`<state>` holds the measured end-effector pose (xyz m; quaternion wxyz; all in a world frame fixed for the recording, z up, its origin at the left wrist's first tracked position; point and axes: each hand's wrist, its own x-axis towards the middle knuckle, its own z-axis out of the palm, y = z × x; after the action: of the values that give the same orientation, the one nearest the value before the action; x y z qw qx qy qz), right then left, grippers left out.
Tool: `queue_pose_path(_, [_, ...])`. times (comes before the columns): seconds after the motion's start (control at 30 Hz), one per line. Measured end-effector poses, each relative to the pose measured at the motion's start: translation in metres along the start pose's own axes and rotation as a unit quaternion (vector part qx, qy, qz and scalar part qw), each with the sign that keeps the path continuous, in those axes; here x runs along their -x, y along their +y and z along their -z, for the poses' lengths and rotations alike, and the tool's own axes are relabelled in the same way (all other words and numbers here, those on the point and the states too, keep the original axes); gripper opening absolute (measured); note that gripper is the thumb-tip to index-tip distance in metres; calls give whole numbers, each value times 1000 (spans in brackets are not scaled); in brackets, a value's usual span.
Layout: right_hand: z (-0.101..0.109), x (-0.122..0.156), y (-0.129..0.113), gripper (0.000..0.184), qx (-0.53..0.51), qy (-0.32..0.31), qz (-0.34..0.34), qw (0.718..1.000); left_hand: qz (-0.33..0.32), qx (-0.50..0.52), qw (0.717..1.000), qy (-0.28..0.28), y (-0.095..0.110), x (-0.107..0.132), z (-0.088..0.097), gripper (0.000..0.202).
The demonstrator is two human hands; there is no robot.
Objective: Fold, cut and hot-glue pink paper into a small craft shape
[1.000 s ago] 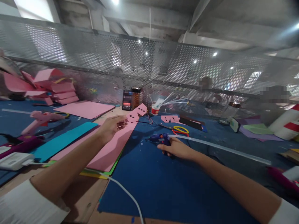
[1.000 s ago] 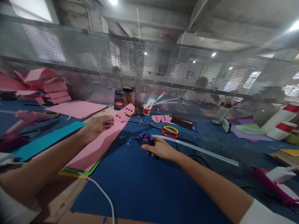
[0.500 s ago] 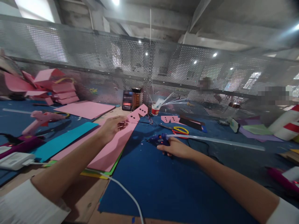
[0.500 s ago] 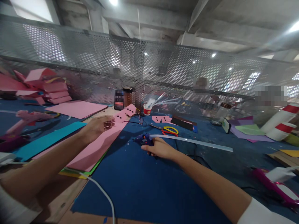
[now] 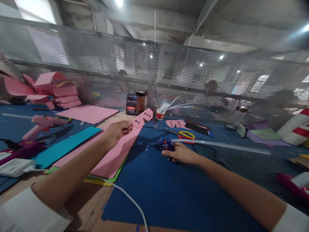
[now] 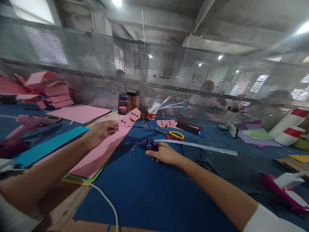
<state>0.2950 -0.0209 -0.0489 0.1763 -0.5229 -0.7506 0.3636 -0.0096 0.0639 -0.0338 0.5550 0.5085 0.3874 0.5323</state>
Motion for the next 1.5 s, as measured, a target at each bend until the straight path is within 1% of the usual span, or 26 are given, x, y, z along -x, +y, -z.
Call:
queue_pose_path(0.27, [-1,9,-1,37,-40,22,7,999,1,1,1000,6,-2,-2,1,31])
queue_pose_path(0.43, [-1,23,-4,34,-75,39,6,996,11,-8,1000,15,-4,-4,1,32])
queue_pose_path(0.53, [-1,34,-4,33,-98,58,14,993,14,-20,1000,12,-5,-1,-2,32])
queue_pose_path(0.63, [-1,47,-6,33,-118,70,24,990,15,-35,999,-4,-2,7,-12,28])
queue_pose_path(0.77, [-2,62,-12,32,-136,87,30,986,23,-59,997,-43,3,24,-31,23])
queue_pose_path(0.9, [-4,71,-16,34,-137,111,27,984,20,-76,993,-91,6,37,-47,22])
queue_pose_path(0.97, [-5,73,-18,35,-134,113,30,984,21,-83,991,-103,6,41,-52,23])
queue_pose_path(1.07, [-5,73,-19,36,-129,118,37,984,25,-88,989,-113,6,43,-55,23])
queue_pose_path(1.2, [-7,74,-19,36,-121,129,36,984,22,-94,986,-139,7,44,-55,20])
queue_pose_path(1.33, [-9,77,-21,36,-129,144,43,980,23,-91,986,-138,9,48,-57,19])
queue_pose_path(1.4, [-8,79,-22,34,-117,148,56,980,21,-92,986,-136,11,50,-59,18])
queue_pose_path(1.5, [-6,79,-22,32,-74,152,102,980,19,-96,986,-136,12,51,-60,16])
